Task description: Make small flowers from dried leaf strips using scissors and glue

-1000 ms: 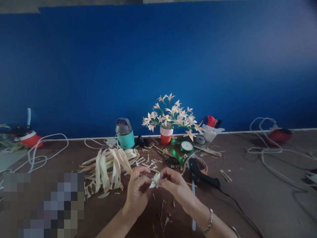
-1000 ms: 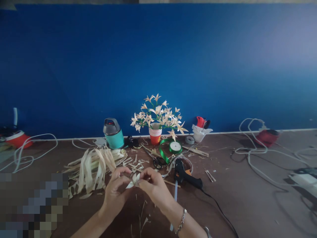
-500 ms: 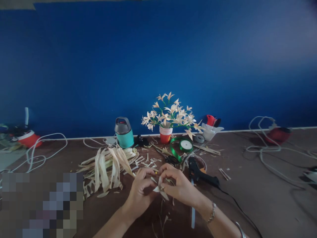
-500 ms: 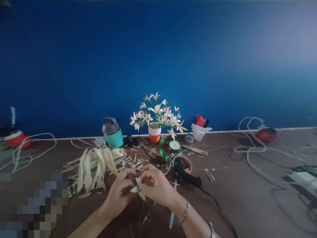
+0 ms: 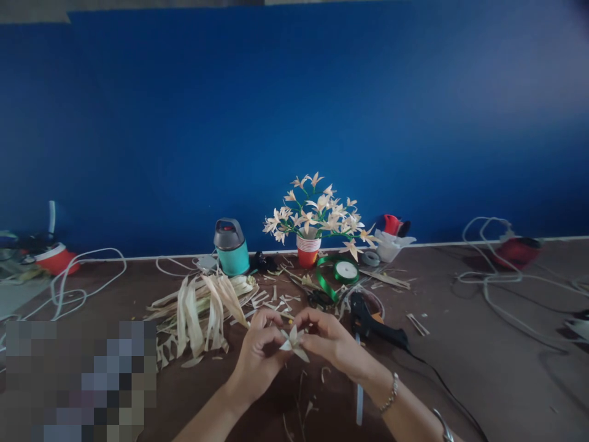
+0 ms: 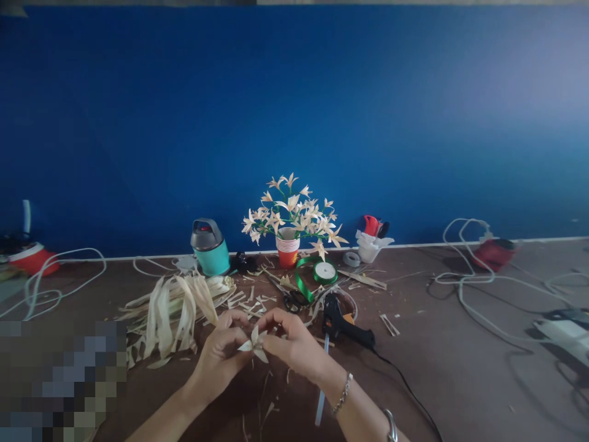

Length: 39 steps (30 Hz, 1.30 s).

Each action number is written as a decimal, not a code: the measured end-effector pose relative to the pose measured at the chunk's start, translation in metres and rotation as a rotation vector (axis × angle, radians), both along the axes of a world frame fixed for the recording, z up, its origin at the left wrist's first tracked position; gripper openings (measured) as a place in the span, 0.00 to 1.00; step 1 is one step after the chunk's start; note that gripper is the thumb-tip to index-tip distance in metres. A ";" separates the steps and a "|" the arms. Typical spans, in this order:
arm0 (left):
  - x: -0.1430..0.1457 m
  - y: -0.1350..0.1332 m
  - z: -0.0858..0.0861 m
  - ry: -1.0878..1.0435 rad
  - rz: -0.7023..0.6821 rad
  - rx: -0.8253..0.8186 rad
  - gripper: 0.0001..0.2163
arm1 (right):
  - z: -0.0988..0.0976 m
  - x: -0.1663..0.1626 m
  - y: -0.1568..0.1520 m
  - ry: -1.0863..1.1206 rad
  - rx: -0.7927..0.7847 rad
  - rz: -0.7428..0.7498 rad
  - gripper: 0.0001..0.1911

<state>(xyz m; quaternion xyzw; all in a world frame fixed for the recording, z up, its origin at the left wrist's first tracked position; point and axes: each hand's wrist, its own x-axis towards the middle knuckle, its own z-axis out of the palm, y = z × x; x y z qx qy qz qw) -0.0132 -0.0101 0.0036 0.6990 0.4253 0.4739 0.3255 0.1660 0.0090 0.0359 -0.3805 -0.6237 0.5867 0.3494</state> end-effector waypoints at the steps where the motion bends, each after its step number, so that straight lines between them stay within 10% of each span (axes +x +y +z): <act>1: -0.001 0.000 -0.001 -0.009 0.015 0.002 0.07 | -0.001 0.000 0.000 0.020 -0.035 0.000 0.08; 21: 0.008 0.002 0.005 -0.327 -0.184 -0.423 0.12 | 0.000 -0.005 0.004 0.123 -0.369 -0.077 0.06; 39: 0.004 0.001 0.006 -0.390 -0.350 -0.486 0.13 | 0.005 -0.005 -0.001 0.064 -0.293 0.029 0.08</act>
